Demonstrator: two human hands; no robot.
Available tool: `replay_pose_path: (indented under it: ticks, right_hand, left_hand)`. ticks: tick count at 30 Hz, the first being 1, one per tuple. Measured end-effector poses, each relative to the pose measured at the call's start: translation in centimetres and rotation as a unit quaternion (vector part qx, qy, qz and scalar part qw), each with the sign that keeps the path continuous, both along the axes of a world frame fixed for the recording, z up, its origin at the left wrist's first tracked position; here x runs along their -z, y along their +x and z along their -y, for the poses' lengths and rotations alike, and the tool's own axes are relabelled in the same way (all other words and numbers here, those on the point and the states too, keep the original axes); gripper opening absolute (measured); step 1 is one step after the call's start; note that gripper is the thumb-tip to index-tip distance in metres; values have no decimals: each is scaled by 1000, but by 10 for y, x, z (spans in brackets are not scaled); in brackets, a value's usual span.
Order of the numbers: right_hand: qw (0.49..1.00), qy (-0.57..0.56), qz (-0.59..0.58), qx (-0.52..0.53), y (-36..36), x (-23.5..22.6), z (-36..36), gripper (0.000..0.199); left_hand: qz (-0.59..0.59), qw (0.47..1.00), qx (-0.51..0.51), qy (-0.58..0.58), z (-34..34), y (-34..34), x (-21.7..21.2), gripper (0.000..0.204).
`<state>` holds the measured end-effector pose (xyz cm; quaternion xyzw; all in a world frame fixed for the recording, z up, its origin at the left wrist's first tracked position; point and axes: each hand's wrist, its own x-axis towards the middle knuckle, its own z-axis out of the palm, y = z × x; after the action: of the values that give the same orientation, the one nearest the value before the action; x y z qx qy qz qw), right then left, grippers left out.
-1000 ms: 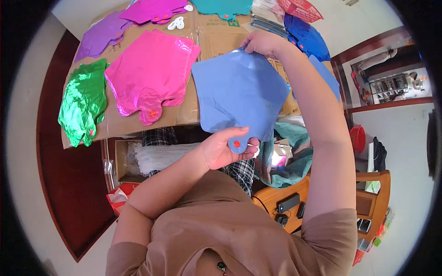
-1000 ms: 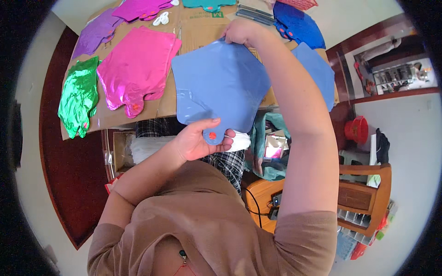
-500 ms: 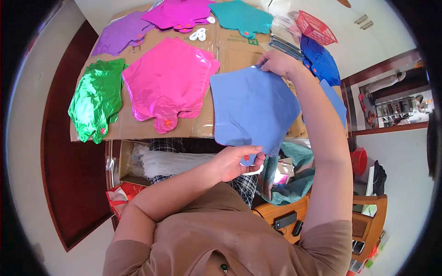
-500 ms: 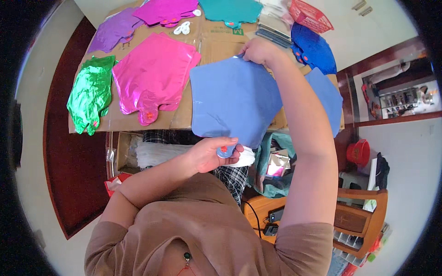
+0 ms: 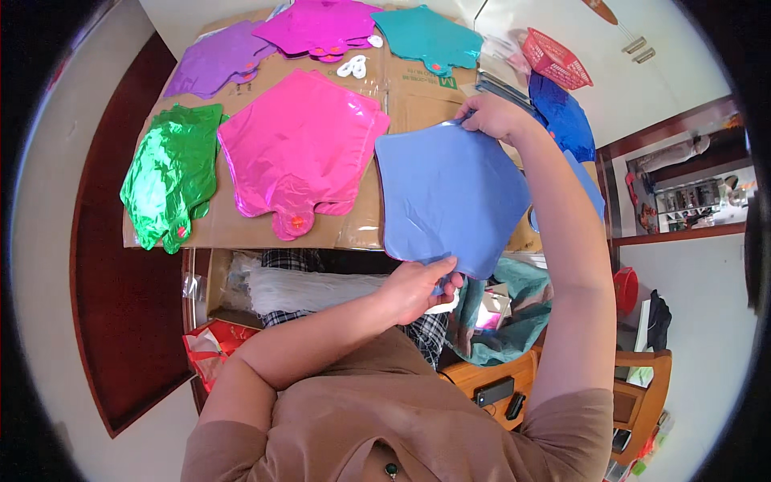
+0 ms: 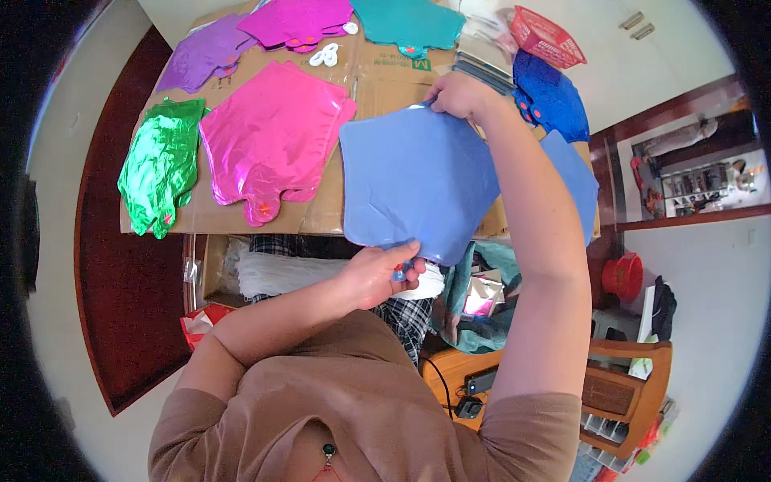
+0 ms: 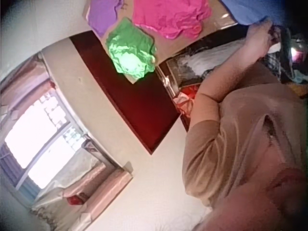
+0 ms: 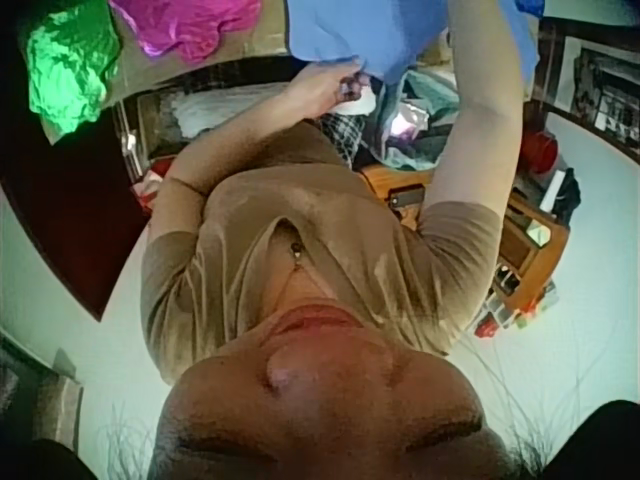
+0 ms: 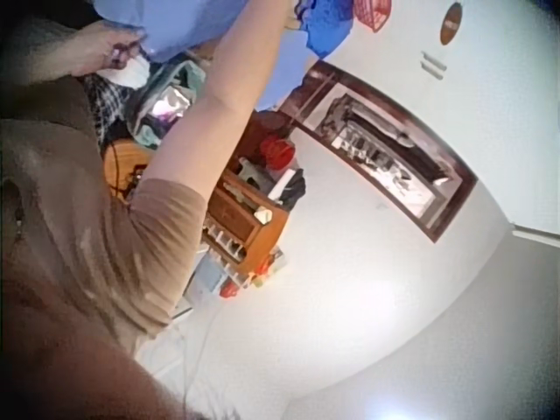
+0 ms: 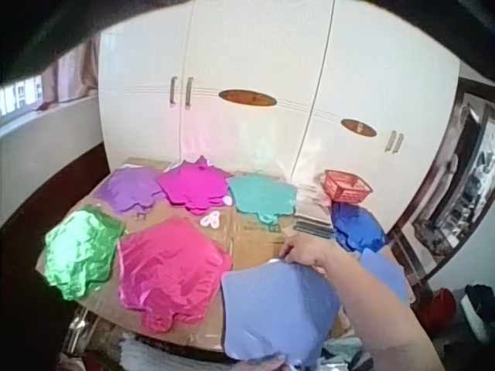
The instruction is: Fold colorful star-shaped foil decorations and attach them to cardboard backings for packaging.
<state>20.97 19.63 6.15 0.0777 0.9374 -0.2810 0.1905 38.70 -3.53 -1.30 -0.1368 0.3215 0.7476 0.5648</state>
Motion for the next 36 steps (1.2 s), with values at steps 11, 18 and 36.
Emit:
replay_pose_path:
  ticks: [11, 18, 36]
  right_hand:
    - [995, 76, -22, -58, -12, 0, 10, 28]
    - [917, 274, -266, -113, 11, -21, 55, 44]
    - [713, 302, -196, -602, 50, -25, 142, 23]
  left_hand:
    - [0, 999, -31, -30, -9, 4, 4, 14]
    - [23, 999, -26, -13, -11, 4, 4, 13]
    - [-2, 999, -4, -37, -13, 7, 4, 22]
